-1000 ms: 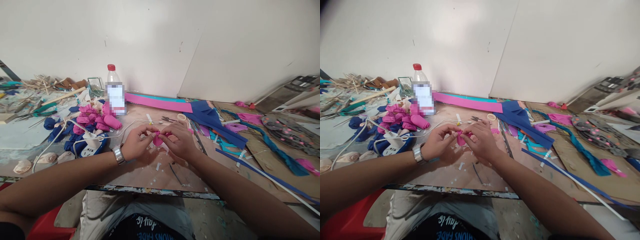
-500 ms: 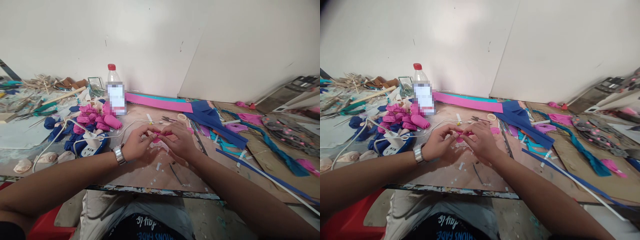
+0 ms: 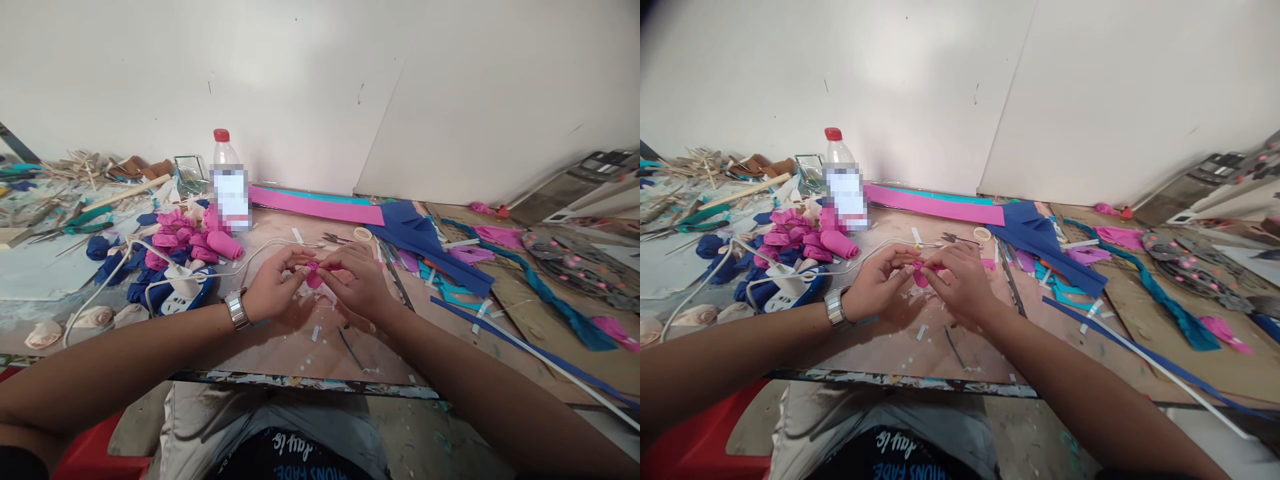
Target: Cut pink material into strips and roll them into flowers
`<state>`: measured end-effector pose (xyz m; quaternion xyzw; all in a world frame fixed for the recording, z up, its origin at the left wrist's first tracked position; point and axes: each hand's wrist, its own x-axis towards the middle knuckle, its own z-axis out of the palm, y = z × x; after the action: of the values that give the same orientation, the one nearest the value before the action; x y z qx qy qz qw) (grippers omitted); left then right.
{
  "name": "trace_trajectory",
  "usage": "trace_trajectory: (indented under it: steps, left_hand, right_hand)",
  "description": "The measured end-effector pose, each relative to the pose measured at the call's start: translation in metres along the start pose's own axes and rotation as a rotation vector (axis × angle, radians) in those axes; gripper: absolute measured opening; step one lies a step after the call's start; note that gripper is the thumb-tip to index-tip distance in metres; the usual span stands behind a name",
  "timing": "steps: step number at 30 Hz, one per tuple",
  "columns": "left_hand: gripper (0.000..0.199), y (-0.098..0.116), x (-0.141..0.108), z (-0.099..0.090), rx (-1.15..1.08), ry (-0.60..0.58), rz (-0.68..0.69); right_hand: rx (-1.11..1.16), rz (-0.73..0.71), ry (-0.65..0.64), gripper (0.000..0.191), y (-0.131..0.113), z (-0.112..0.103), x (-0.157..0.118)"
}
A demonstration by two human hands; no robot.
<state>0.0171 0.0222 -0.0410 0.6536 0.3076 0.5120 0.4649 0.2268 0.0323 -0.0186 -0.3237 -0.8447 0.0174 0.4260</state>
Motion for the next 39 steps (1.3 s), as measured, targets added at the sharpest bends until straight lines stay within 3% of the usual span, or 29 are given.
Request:
trace_trajectory:
  steps: [13,21,30,39]
  left_hand:
    - [0.044,0.0042,-0.0016,-0.0007,0.048,-0.088,-0.008]
    - [0.054,0.0003,-0.0024,0.0014,-0.080,-0.158,-0.007]
    - [0.031,0.0002,-0.0009,-0.0013,0.188,0.019,0.035]
    - [0.022,0.0006,0.0005,-0.0014,0.149,0.047,0.073]
  right_hand:
    - [-0.025,0.022,-0.003,0.015,0.0020,0.0010,-0.0009]
    - [-0.005,-0.020,-0.030,0.014,0.0020,0.0033,-0.0028]
    - [-0.007,-0.024,0.028,0.008,-0.0011,0.0016,-0.0001]
    - [-0.017,-0.012,0.011,0.011,-0.0009,0.0008,0.0005]
